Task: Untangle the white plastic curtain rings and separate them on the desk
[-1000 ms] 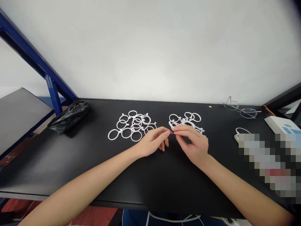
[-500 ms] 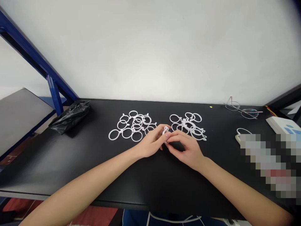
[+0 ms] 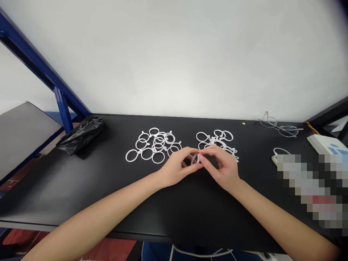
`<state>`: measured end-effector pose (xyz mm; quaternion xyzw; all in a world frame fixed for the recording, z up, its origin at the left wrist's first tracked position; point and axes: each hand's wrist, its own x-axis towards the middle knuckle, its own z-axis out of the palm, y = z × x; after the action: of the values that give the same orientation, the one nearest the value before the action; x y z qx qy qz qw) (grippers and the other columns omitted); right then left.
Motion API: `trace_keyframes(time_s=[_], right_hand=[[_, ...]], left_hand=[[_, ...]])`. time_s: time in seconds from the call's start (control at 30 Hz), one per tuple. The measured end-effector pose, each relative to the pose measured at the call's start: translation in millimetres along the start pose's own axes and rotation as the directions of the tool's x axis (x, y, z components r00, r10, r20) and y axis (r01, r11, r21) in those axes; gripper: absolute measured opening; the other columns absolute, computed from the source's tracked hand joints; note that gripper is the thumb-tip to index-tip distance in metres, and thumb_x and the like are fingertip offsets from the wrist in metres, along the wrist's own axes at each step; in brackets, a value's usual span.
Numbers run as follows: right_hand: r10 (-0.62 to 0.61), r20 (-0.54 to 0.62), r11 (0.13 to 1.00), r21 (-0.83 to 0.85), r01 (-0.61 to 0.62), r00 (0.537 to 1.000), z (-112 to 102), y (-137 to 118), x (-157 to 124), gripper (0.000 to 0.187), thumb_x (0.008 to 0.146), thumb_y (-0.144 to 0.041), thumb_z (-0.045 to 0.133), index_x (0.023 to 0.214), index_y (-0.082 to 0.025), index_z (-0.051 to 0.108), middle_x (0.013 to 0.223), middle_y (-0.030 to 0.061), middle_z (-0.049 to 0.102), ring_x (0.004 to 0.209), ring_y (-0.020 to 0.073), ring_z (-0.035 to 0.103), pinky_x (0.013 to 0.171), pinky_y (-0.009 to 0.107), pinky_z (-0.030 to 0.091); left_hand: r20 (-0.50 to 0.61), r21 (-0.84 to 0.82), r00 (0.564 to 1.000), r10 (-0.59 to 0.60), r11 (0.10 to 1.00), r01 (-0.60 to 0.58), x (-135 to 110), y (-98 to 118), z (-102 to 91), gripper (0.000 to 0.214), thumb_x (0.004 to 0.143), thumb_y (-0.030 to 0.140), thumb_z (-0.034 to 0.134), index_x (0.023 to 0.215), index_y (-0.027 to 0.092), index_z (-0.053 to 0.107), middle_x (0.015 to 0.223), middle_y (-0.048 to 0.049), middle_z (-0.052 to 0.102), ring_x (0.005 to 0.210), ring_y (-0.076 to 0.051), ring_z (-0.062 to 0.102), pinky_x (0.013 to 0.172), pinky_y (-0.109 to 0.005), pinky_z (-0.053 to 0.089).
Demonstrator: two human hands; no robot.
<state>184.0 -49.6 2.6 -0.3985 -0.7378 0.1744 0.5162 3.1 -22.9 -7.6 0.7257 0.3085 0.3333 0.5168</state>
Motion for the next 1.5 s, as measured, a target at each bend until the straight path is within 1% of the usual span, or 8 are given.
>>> trace_keyframes(time_s=[0.13,0.57,1.0,1.17,1.23,1.3,1.33,1.5], right_hand=[[-0.042,0.024,0.999,-0.031,0.043,0.999,1.2,0.5,0.3,0.013,0.086,-0.014,0.064,0.093,-0.023,0.07,0.087,0.0034,0.068,0.077,0.0173,0.065,0.068,0.033,0.055],[0.07,-0.025,0.993,0.099,-0.068,0.997,5.1,-0.8,-4.2,0.008,0.084,-0.017,0.068,0.083,-0.024,0.071,0.079,0.0018,0.068,0.069,0.0155,0.063,0.061,0.031,0.053],[0.082,-0.086,0.99,0.126,-0.071,0.993,6.1,-10.5,-3.7,0.017,0.088,-0.022,0.062,0.072,-0.02,0.068,0.065,-0.0003,0.06,0.058,0.0134,0.057,0.054,0.027,0.046],[0.078,-0.124,0.993,0.095,-0.067,0.989,3.2,-5.4,0.5,0.018,0.088,-0.026,0.063,0.071,-0.021,0.066,0.065,0.0003,0.062,0.06,0.0147,0.057,0.057,0.029,0.048],[0.106,-0.165,0.99,0.106,-0.089,0.981,3.0,-2.6,1.5,0.018,0.088,-0.027,0.063,0.072,-0.021,0.066,0.067,0.0011,0.063,0.063,0.0156,0.059,0.059,0.03,0.049],[0.137,-0.201,0.986,0.126,-0.113,0.97,3.2,-0.3,2.1,0.018,0.088,-0.029,0.063,0.072,-0.021,0.065,0.068,0.0016,0.064,0.064,0.0163,0.06,0.06,0.031,0.05],[0.149,-0.213,0.983,0.136,-0.121,0.966,3.3,0.4,2.2,0.018,0.088,-0.029,0.064,0.072,-0.021,0.065,0.068,0.0017,0.064,0.065,0.0165,0.06,0.061,0.031,0.05],[0.145,-0.216,0.983,0.138,-0.117,0.965,4.3,1.0,1.7,0.019,0.088,-0.027,0.064,0.069,-0.021,0.064,0.067,0.0012,0.062,0.064,0.0163,0.059,0.06,0.031,0.051]], left_hand=[[-0.032,0.009,0.999,-0.011,1.0,0.011,1.0,-0.3,-0.9,0.037,0.081,0.04,0.07,0.111,0.018,0.064,0.102,-0.0069,0.065,0.089,-0.017,0.062,0.058,-0.019,0.05],[-0.064,0.047,0.997,0.044,0.998,-0.041,-3.3,3.9,1.8,0.034,0.08,0.037,0.071,0.107,0.017,0.066,0.096,-0.006,0.067,0.082,-0.015,0.062,0.06,-0.021,0.052],[-0.052,-0.145,0.992,-0.114,0.984,0.105,-12.9,11.7,20.5,0.038,0.088,0.046,0.061,0.105,0.012,0.061,0.077,-0.0035,0.063,0.067,-0.013,0.062,0.063,-0.026,0.055],[0.015,0.187,0.999,0.041,0.981,-0.043,-10.5,21.5,12.2,0.033,0.096,0.038,0.048,0.12,0.016,0.053,0.102,-0.009,0.065,0.086,-0.017,0.064,0.072,-0.028,0.054],[0.02,0.458,0.988,0.153,0.877,-0.145,-9.0,25.9,-1.3,0.036,0.095,0.032,0.046,0.129,0.018,0.048,0.115,-0.0109,0.062,0.095,-0.019,0.062,0.08,-0.032,0.052],[-0.046,0.696,0.97,0.24,0.704,-0.142,-7.1,28.1,-20.5,0.031,0.092,0.024,0.045,0.121,0.018,0.053,0.105,-0.0094,0.064,0.096,-0.022,0.06,0.085,-0.036,0.049],[-0.097,0.753,0.968,0.232,0.653,-0.081,-6.0,28.0,-31.0,0.028,0.09,0.019,0.043,0.116,0.019,0.055,0.098,-0.0077,0.064,0.093,-0.021,0.059,0.083,-0.035,0.049],[0.047,0.849,0.995,0.091,0.521,-0.088,-2.6,20.9,-70.9,0.029,0.071,0.005,0.046,0.094,0.018,0.058,0.094,-0.0051,0.061,0.09,-0.021,0.055,0.08,-0.032,0.046]])
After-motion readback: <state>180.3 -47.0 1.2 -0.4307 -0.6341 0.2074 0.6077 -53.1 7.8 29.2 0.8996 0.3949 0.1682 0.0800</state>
